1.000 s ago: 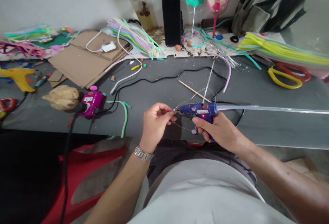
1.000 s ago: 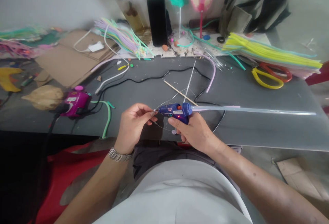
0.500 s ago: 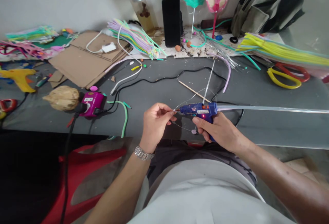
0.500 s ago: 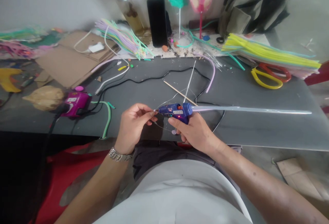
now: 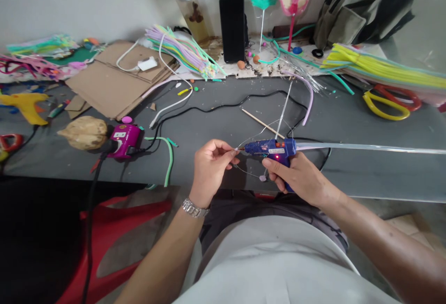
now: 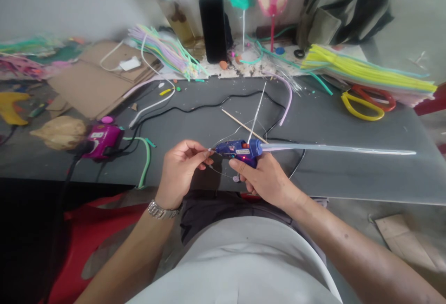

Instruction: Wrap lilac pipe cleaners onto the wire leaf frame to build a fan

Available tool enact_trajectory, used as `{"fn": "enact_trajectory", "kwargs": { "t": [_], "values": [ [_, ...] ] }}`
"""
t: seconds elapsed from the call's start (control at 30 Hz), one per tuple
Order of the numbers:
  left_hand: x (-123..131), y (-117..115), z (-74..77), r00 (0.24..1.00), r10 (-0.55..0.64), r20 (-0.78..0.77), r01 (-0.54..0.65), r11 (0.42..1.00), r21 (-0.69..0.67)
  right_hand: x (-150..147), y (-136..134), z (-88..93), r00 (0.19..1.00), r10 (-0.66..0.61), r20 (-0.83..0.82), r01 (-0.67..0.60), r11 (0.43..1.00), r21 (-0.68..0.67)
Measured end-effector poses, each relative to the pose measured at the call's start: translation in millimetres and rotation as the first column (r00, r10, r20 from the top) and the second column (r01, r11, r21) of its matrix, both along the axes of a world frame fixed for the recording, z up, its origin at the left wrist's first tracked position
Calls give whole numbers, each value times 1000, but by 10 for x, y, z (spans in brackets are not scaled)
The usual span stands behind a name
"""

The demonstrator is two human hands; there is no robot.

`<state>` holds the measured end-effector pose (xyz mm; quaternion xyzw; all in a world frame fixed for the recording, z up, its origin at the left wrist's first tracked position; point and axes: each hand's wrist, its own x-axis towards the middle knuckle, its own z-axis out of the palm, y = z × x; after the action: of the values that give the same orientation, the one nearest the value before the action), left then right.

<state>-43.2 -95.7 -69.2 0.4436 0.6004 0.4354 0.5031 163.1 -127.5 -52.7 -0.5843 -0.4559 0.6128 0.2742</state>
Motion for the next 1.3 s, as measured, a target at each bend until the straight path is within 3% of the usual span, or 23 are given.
{"fn": "enact_trajectory", "kwargs": {
  "t": [1.1, 1.3],
  "values": [
    [5, 4, -21, 1000, 5, 0, -5, 1000, 10, 1, -12, -33, 1000, 8, -18, -8, 1000, -2],
    [7, 5, -19, 1000, 14, -4, -14, 1000, 11, -12, 1, 54, 1000, -2, 17, 2, 1000, -8]
  ]
}}
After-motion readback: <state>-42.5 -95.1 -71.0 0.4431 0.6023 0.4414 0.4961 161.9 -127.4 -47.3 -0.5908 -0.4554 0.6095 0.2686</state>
